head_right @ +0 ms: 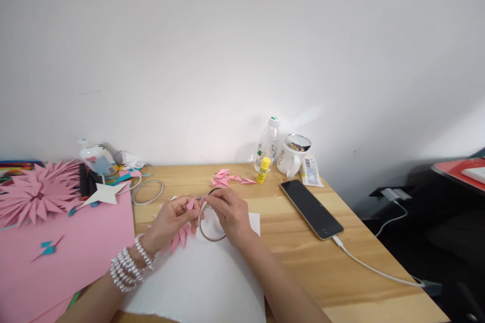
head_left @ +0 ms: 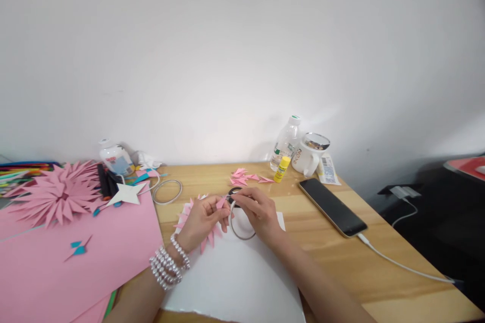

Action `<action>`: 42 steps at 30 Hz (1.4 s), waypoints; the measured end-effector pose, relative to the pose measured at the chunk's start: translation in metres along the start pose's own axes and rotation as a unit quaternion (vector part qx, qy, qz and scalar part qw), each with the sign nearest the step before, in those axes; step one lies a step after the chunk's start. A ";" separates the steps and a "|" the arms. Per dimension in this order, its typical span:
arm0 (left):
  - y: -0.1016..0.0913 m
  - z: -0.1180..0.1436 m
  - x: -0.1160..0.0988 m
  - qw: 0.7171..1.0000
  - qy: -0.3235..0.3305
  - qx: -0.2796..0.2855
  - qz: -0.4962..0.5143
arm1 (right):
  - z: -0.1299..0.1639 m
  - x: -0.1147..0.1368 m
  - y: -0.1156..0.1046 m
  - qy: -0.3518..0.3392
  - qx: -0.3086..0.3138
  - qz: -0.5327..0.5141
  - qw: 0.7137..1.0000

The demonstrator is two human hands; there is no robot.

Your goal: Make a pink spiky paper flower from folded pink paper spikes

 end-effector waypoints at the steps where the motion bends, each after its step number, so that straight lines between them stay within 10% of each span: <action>1: -0.001 0.000 -0.001 1.000 0.003 -0.007 0.000 | 0.000 0.000 -0.001 0.000 -0.004 0.001 1.000; 24: 0.000 0.000 -0.003 1.000 -0.009 0.005 -0.018 | 0.002 -0.003 0.007 0.013 0.016 -0.017 1.000; 33: -0.033 0.001 -0.020 0.988 0.068 -0.131 0.040 | 0.018 -0.065 0.021 0.275 0.057 -0.087 0.956; 42: -0.017 0.000 -0.013 0.993 0.048 -0.072 0.083 | 0.002 -0.030 0.023 0.225 0.069 -0.165 0.958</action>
Point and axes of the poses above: each hand's wrist, its own z-axis away from the middle knuckle, its own y-axis out of the palm, x = y × z, the point moved 10 cm from there along -z, towards the middle knuckle, and after that the axes turned 1 degree about y, right-handed, at the moved point
